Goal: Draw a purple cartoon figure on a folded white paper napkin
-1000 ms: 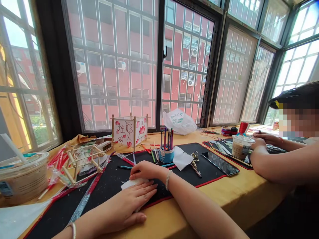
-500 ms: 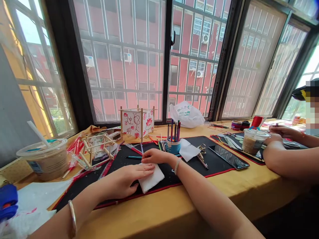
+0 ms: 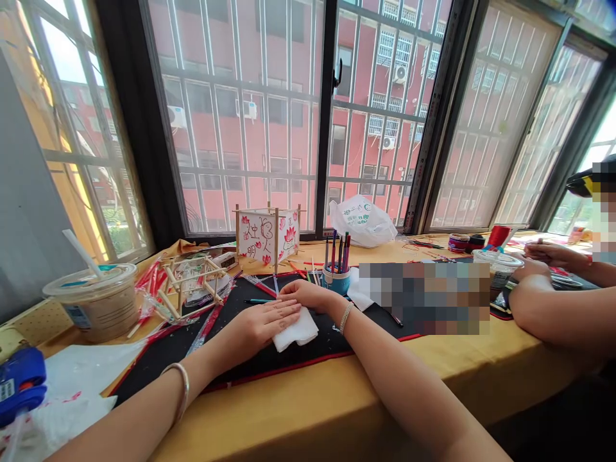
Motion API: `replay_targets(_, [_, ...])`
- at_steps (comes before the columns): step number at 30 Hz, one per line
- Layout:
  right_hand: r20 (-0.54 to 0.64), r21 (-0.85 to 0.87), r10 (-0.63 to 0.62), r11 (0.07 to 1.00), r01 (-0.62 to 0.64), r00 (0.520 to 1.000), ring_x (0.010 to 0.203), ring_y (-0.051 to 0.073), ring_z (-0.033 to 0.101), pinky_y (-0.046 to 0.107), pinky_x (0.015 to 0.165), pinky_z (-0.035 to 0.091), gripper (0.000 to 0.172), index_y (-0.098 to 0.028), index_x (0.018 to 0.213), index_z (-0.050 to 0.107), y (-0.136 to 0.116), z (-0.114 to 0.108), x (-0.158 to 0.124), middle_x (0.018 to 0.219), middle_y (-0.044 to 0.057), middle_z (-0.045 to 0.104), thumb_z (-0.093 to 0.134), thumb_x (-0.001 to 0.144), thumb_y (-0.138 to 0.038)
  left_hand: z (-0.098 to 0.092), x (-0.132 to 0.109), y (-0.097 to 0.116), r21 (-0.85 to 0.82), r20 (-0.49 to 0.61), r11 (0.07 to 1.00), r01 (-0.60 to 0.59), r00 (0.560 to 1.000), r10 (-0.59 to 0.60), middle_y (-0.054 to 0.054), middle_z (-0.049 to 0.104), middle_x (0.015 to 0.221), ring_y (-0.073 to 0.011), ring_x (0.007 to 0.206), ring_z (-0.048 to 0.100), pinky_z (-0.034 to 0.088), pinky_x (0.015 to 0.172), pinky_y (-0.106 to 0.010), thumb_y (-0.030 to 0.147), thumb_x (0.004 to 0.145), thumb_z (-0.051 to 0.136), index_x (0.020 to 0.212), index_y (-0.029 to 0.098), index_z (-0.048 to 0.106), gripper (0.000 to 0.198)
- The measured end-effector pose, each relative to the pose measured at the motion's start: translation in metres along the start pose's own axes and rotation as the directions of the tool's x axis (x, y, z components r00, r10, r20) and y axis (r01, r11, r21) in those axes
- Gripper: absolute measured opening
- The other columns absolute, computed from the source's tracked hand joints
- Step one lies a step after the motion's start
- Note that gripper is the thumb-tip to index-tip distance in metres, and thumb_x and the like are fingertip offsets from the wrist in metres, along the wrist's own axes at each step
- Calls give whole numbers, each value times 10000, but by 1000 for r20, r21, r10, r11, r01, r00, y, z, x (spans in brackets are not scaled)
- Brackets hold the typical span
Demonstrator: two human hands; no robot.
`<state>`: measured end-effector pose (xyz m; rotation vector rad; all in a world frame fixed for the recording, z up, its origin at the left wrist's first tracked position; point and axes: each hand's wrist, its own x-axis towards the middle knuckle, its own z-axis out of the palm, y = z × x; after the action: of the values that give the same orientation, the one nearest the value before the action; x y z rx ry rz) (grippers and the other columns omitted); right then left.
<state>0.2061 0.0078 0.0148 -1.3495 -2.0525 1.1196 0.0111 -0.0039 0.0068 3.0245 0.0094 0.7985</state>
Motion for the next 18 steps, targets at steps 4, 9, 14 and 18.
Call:
replay_targets(4, [53, -25, -23, 999, 24, 998, 881, 180, 650, 364, 755, 562, 251, -139, 1110, 608, -5, -5, -3, 1067, 63, 647, 577, 936, -317, -6, 2, 14, -19, 9, 999, -27, 1000, 27, -122, 526, 1381, -256, 1248, 532, 492, 1004, -494, 218, 975, 462, 1393, 222, 404, 423])
replay_targets(9, [142, -55, -76, 995, 85, 987, 737, 134, 638, 299, 678, 547, 137, -121, 911, 636, -9, -5, -6, 862, 7, 658, 613, 914, -257, -5, 7, 28, -46, 149, 997, -62, 986, 68, -132, 486, 1427, -247, 1305, 476, 469, 1044, -448, 158, 957, 451, 1418, 209, 391, 467])
replay_targets(14, [177, -51, -116, 991, 127, 977, 669, 107, 607, 252, 663, 501, 42, -122, 829, 646, -13, 0, -5, 736, -29, 644, 665, 854, -151, -4, 15, 42, -44, 285, 999, -31, 957, 43, -43, 419, 1469, -243, 1367, 375, 346, 1132, -416, 146, 922, 446, 1447, 301, 355, 555])
replay_targets(18, [159, -50, -140, 988, 149, 977, 680, 91, 585, 188, 665, 440, 32, -128, 781, 675, -14, 3, -3, 683, -45, 639, 699, 791, -110, -4, 17, 51, -21, 385, 999, 29, 923, -19, -7, 353, 1502, -252, 1385, 338, 305, 1141, -455, 174, 931, 449, 1455, 346, 315, 568])
